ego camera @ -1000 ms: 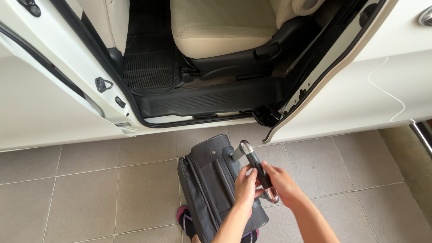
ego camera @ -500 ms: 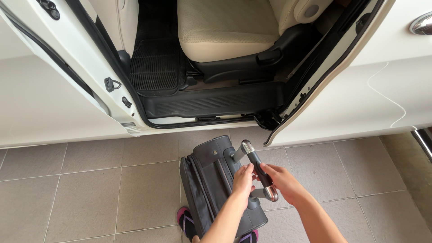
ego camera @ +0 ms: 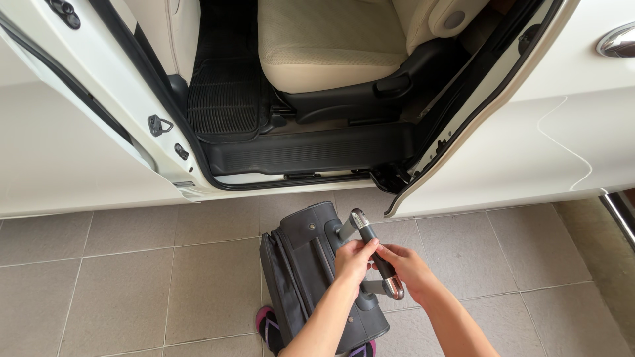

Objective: The person removes a black rolling suitcase from the back seat of a white car, extends the handle, and pulls it into a living room.

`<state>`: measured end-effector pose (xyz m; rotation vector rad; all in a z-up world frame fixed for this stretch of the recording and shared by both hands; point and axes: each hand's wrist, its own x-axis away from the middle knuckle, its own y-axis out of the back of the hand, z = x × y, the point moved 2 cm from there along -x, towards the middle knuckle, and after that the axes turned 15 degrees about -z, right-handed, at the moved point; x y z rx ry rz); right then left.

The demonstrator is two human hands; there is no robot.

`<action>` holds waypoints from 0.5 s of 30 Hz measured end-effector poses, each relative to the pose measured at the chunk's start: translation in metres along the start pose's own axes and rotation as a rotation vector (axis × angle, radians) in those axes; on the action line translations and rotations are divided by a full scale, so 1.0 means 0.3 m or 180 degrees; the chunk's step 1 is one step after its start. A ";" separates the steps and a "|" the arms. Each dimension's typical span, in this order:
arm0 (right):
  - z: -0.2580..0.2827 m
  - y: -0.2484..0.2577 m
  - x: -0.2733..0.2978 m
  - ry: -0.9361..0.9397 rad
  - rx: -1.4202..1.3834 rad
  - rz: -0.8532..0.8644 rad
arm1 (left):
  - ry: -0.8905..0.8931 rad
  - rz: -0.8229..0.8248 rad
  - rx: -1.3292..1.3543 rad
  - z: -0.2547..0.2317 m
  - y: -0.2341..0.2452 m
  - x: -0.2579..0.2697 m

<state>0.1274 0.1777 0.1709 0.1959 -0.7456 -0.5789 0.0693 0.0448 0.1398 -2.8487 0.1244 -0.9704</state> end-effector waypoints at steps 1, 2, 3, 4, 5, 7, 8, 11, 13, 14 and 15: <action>-0.003 0.000 -0.005 0.0008 -0.0028 0.0005 | -0.0006 -0.0009 -0.0020 -0.002 0.000 0.000; -0.009 0.001 -0.007 0.0015 -0.0055 0.0009 | -0.0027 -0.0019 -0.0056 -0.002 0.000 0.001; -0.015 0.003 -0.008 0.0021 -0.0083 0.0013 | -0.0047 -0.0027 -0.0092 -0.001 0.002 0.003; -0.021 0.003 -0.006 0.0055 -0.0079 0.0010 | -0.0067 -0.0036 -0.0128 0.001 0.004 0.005; -0.026 0.005 -0.007 0.0089 -0.0075 0.0006 | -0.0055 -0.0012 -0.0084 0.004 0.005 0.004; -0.035 0.006 -0.006 0.0124 -0.0096 0.0012 | -0.0030 0.0041 0.0008 0.009 0.004 0.004; -0.038 0.005 -0.002 0.0127 -0.0121 0.0022 | -0.0022 0.0083 0.0081 0.009 0.003 0.007; -0.019 0.001 0.004 0.0139 -0.0291 0.0026 | -0.0025 0.0176 0.0224 -0.011 0.004 0.010; 0.006 0.011 0.014 0.0180 -0.0328 0.0035 | -0.0065 0.0216 0.0220 -0.037 0.001 0.021; 0.022 0.020 0.021 0.0216 -0.0292 0.0050 | -0.0095 0.0197 0.0076 -0.054 0.002 0.027; 0.035 0.032 0.033 0.0247 -0.0251 0.0062 | -0.0118 0.0181 -0.0064 -0.070 0.004 0.035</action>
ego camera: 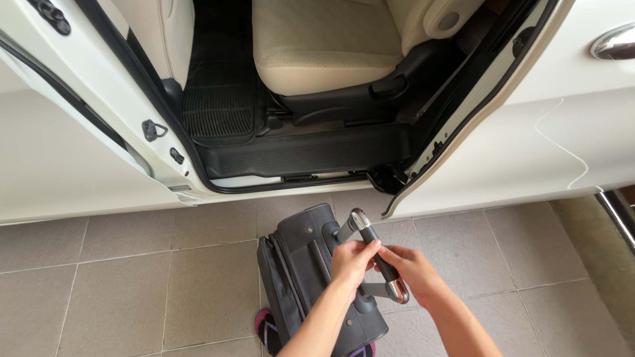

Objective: The person removes a black rolling suitcase from the back seat of a white car, extends the handle, and pulls it into a living room.

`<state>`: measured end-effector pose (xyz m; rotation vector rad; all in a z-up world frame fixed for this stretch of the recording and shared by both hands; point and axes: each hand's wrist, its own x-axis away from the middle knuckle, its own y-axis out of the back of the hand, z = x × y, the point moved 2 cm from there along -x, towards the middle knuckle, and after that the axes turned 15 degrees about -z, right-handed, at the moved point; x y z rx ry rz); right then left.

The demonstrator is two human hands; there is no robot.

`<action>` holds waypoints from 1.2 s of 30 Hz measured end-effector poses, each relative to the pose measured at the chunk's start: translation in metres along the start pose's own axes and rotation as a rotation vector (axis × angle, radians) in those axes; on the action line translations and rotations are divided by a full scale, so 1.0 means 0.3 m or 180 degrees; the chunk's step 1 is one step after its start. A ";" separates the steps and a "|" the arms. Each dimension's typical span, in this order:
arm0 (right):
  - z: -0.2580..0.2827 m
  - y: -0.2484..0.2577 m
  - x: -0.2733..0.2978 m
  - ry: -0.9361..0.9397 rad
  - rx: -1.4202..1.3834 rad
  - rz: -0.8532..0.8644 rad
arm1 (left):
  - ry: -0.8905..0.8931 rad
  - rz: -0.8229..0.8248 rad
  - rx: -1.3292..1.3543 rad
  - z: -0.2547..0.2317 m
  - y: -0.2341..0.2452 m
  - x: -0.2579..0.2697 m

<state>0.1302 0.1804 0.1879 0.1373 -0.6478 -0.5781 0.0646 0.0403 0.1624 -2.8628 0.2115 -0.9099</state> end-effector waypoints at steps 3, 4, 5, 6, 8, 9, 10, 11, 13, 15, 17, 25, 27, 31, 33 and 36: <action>0.054 0.028 0.046 -0.0065 0.0189 -0.0010 | -0.0021 0.0015 -0.0138 -0.057 0.001 0.039; 0.076 0.035 0.062 -0.0047 0.0183 -0.0011 | -0.0016 0.0032 -0.0136 -0.075 0.000 0.055; 0.096 0.041 0.079 -0.0028 0.0178 -0.0013 | -0.0024 0.0029 -0.0166 -0.091 -0.001 0.069; 0.114 0.045 0.095 -0.0008 0.0171 -0.0015 | -0.0033 0.0027 -0.0196 -0.107 -0.003 0.081; 0.146 0.055 0.124 -0.0051 0.0264 -0.0082 | -0.0025 0.0043 -0.0217 -0.135 -0.007 0.104; 0.159 0.060 0.137 -0.0069 0.0311 -0.0115 | -0.0008 0.0060 -0.0208 -0.149 -0.009 0.114; 0.172 0.064 0.148 -0.0092 0.0333 -0.0126 | 0.0005 0.0078 -0.0199 -0.163 -0.012 0.122; 0.182 0.070 0.157 -0.0116 0.0355 -0.0137 | 0.0029 0.0093 -0.0185 -0.176 -0.013 0.131; 0.200 0.080 0.174 -0.0110 0.0330 -0.0109 | 0.0076 0.0128 -0.0152 -0.199 -0.016 0.152; 0.213 0.090 0.187 -0.0058 0.0226 -0.0016 | 0.0104 0.0301 -0.0110 -0.219 -0.018 0.177; 0.228 0.101 0.201 -0.0114 0.0242 -0.0051 | 0.0149 0.0389 -0.0109 -0.240 -0.018 0.201; 0.304 0.131 0.260 -0.0342 0.0056 0.0009 | 0.0666 0.0497 0.0044 -0.312 -0.015 0.234; 0.324 0.140 0.271 -0.0365 -0.0004 -0.0021 | 0.0656 0.0534 0.0003 -0.334 -0.015 0.245; 0.363 0.163 0.292 -0.0234 -0.0026 0.0025 | 0.0681 0.0624 0.0130 -0.383 -0.017 0.280; 0.383 0.177 0.307 -0.0168 -0.0118 0.0068 | 0.0647 0.0626 0.0102 -0.408 -0.022 0.301; 0.418 0.196 0.335 -0.0116 -0.0129 0.0073 | 0.0614 0.0658 0.0097 -0.443 -0.031 0.329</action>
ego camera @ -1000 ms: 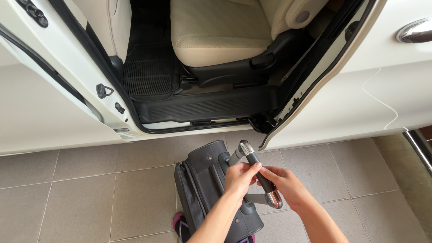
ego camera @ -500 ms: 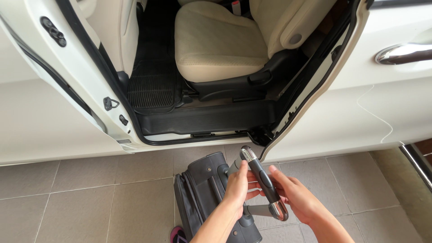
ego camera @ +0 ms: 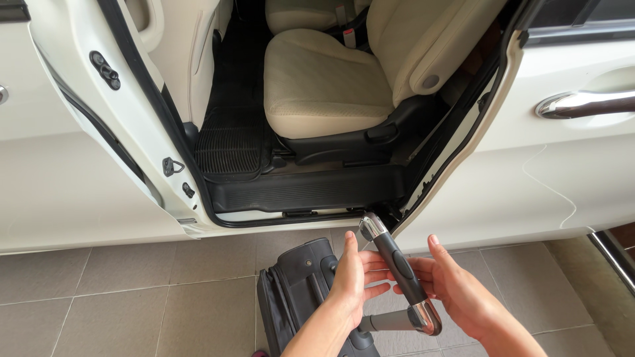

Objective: The person removes a black rolling suitcase from the back seat of a white car, extends the handle, and pulls it into a living room.

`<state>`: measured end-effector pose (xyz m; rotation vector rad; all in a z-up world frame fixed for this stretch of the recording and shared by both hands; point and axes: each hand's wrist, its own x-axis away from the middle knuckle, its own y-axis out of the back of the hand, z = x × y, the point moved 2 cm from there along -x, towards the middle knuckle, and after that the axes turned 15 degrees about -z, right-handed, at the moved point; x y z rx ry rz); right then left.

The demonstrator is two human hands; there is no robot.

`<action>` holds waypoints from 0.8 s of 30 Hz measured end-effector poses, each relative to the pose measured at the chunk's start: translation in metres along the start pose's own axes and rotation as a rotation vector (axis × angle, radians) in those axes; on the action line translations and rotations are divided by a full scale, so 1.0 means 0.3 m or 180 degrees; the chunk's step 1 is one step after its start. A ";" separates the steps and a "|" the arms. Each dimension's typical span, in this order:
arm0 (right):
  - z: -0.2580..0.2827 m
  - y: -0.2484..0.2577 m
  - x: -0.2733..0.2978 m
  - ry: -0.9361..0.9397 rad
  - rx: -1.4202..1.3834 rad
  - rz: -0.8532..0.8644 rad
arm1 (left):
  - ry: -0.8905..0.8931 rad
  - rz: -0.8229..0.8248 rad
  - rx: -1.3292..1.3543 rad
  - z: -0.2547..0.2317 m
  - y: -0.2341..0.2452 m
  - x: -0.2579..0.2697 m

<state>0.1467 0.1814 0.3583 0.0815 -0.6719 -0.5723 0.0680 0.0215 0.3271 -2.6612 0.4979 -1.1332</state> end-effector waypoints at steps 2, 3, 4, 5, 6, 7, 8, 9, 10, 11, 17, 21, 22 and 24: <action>0.024 0.009 0.025 0.0063 -0.0010 0.0036 | -0.0025 0.0031 -0.0008 -0.015 -0.006 0.019; 0.035 0.012 0.037 0.0095 -0.0016 0.0057 | -0.0041 0.0048 -0.0019 -0.022 -0.010 0.028; 0.044 0.015 0.049 0.0126 -0.0018 0.0075 | -0.0055 0.0070 -0.0032 -0.027 -0.013 0.036; 0.053 0.020 0.059 0.0157 -0.0019 0.0093 | -0.0050 0.0074 -0.0014 -0.032 -0.015 0.042; 0.061 0.023 0.067 0.0188 -0.0021 0.0109 | -0.0043 0.0081 0.0005 -0.035 -0.018 0.047; 0.066 0.026 0.074 0.0208 0.0015 0.0096 | -0.0036 0.0087 0.0024 -0.038 -0.021 0.051; 0.068 0.026 0.081 0.0226 0.0051 0.0084 | -0.0040 0.0087 0.0001 -0.040 -0.021 0.056; 0.069 0.023 0.088 0.0244 0.0087 0.0072 | -0.0044 0.0087 -0.0022 -0.040 -0.021 0.061; 0.070 0.023 0.092 0.0207 0.0110 0.0029 | -0.0046 0.0086 -0.0041 -0.041 -0.022 0.065; 0.072 0.021 0.095 0.0170 0.0132 -0.0013 | -0.0048 0.0093 -0.0029 -0.044 -0.023 0.069; 0.126 0.038 0.135 0.0184 -0.0239 0.0118 | -0.0153 0.0155 0.0137 -0.094 -0.035 0.116; 0.172 0.069 0.163 0.0209 -0.0134 -0.0166 | -0.0340 0.0222 0.0020 -0.141 -0.066 0.161; 0.179 0.068 0.170 0.0199 -0.0160 -0.0145 | -0.0365 0.0210 -0.0039 -0.153 -0.068 0.171; 0.190 0.066 0.182 0.0175 -0.0207 -0.0101 | -0.0362 0.0223 -0.0071 -0.168 -0.071 0.188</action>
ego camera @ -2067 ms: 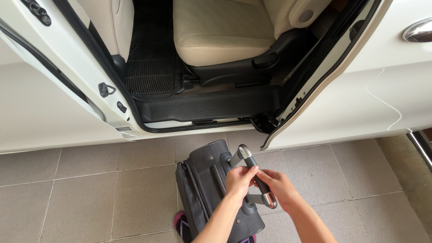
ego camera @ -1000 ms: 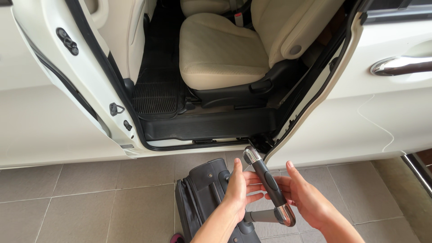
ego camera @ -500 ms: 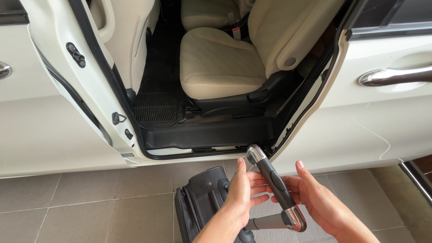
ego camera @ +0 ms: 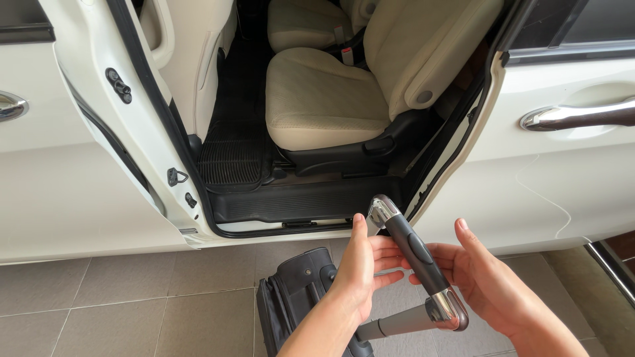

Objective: The person removes a black rolling suitcase from the back seat of a white car, extends the handle, and pulls it into a living room.

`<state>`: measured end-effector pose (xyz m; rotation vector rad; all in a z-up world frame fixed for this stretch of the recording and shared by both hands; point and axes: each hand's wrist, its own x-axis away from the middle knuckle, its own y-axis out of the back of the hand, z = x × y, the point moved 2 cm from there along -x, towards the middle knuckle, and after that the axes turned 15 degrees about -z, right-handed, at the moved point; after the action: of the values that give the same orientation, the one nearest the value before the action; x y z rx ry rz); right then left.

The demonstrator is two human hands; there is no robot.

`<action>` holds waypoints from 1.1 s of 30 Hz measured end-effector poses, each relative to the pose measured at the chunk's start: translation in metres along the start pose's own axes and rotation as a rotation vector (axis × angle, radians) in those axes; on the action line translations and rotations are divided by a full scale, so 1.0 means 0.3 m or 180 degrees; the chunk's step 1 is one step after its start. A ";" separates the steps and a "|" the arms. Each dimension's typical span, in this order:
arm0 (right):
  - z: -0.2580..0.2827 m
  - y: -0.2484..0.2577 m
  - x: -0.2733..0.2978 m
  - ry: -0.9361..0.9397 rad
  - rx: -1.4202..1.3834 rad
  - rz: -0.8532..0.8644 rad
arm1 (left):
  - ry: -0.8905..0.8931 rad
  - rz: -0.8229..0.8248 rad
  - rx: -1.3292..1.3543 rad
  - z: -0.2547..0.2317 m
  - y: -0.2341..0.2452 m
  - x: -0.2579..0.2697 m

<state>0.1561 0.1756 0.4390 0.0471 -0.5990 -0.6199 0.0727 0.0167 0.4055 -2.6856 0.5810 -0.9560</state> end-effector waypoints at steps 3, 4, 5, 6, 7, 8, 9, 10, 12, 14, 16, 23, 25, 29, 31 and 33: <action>0.003 -0.003 0.016 -0.0015 -0.0021 -0.0055 | 0.0002 0.0024 0.0010 -0.010 0.000 0.016; 0.007 -0.002 0.018 0.0009 0.0036 -0.0061 | 0.0003 0.0037 0.0022 -0.009 -0.001 0.020; 0.010 -0.001 0.017 0.0032 0.0093 -0.0068 | -0.0015 0.0044 0.0004 -0.009 -0.002 0.022; 0.012 0.002 0.020 0.0061 0.0152 -0.0078 | -0.0037 0.0055 -0.0012 -0.009 -0.004 0.023; 0.013 0.005 0.021 0.0061 0.0164 -0.0092 | -0.0058 0.0066 -0.0027 -0.009 -0.006 0.023; 0.015 0.002 0.019 0.0065 0.0171 -0.0097 | -0.0047 0.0057 -0.0015 -0.010 -0.005 0.025; 0.017 0.001 0.018 0.0069 0.0178 -0.0103 | -0.0036 0.0048 -0.0002 -0.010 -0.003 0.025; 0.016 -0.001 0.017 0.0050 0.0169 -0.0093 | -0.0023 0.0044 0.0009 -0.009 -0.002 0.025; 0.011 -0.001 0.015 0.0003 0.0153 -0.0079 | -0.0038 0.0068 0.0041 -0.008 0.000 0.023; 0.008 -0.002 0.009 -0.0035 0.0071 -0.0138 | -0.0032 0.0071 0.0035 -0.003 0.000 0.021; 0.011 -0.002 0.004 -0.0008 0.0013 -0.0107 | -0.0011 0.0049 -0.0012 -0.001 0.001 0.017; 0.003 -0.006 0.002 0.0387 0.0367 0.0061 | -0.0049 -0.0143 -0.0156 0.027 -0.007 0.012; 0.012 0.005 0.008 0.0708 0.0540 -0.0046 | 0.0036 -0.0304 -0.0265 0.038 -0.023 0.017; 0.044 0.033 0.019 0.1295 0.0920 -0.0375 | -0.0215 -0.0253 -0.0247 0.067 -0.083 0.017; 0.064 0.043 0.035 0.1593 0.1263 -0.0429 | -0.0281 -0.0250 0.0132 0.080 -0.120 0.010; 0.084 0.031 0.058 0.1937 0.1629 -0.0475 | -0.0594 -0.0403 0.0257 0.086 -0.134 0.005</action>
<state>0.1587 0.1767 0.4709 0.7408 -0.1474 -0.5456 0.1019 0.0541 0.4005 -2.7254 0.3309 -0.7298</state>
